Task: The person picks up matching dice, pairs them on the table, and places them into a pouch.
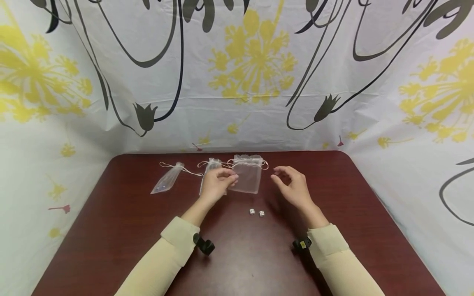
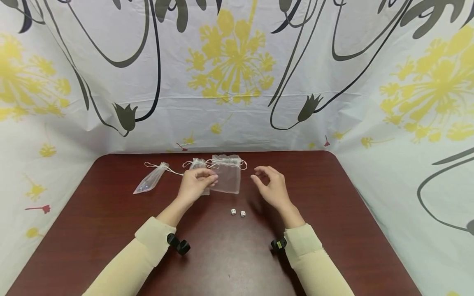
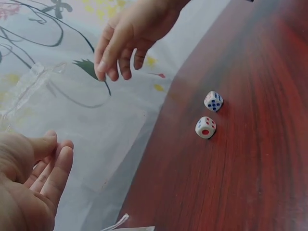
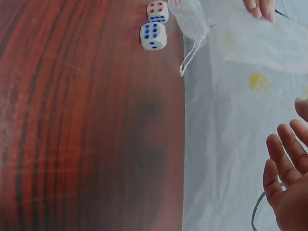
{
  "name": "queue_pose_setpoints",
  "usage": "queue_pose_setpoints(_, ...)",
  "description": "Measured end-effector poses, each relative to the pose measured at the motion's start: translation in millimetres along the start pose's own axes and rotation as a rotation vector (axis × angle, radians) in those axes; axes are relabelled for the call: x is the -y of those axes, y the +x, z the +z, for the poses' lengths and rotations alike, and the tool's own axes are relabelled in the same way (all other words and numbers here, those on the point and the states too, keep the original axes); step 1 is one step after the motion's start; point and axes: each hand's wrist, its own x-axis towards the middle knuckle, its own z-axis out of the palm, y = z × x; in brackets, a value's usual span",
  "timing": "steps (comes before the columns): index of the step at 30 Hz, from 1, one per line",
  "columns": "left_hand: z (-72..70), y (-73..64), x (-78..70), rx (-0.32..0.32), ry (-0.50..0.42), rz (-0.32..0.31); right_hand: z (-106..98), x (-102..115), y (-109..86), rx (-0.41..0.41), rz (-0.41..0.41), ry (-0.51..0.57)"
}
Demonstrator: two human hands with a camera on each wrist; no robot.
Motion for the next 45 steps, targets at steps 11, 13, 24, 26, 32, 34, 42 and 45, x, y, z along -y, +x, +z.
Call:
queue_pose_setpoints(11,-14.9,-29.0,-3.3,-0.039,-0.062,0.066,9.8,41.8,8.0,0.061,-0.008,0.221)
queue_pose_setpoints(13,-15.6,-31.1,-3.0,-0.043,-0.047,0.075,11.4,57.3,11.9,0.084,-0.037,0.23)
queue_pose_setpoints(24,-24.3,-32.9,-6.8,-0.037,0.024,0.132,14.5,99.9,28.5,0.089,-0.19,0.189)
queue_pose_setpoints(26,-29.7,-32.7,-11.0,-0.022,0.039,0.137,15.4,100.4,31.9,0.091,-0.205,0.189)
queue_pose_setpoints(32,-51.5,-25.2,-36.0,0.02,0.116,0.256,14.5,104.3,42.4,0.104,-0.227,0.181)
queue_pose_setpoints(34,-56.8,-20.9,-43.9,0.029,0.152,0.296,14.4,105.2,45.1,0.11,-0.226,0.181)
queue_pose_setpoints(42,-65.5,-11.2,-56.3,0.02,0.227,0.427,33.3,86.0,53.3,0.132,-0.195,0.217)
queue_pose_setpoints(45,-66.6,-9.0,-56.3,0.051,0.288,0.526,42.2,77.5,55.2,0.142,-0.19,0.24)
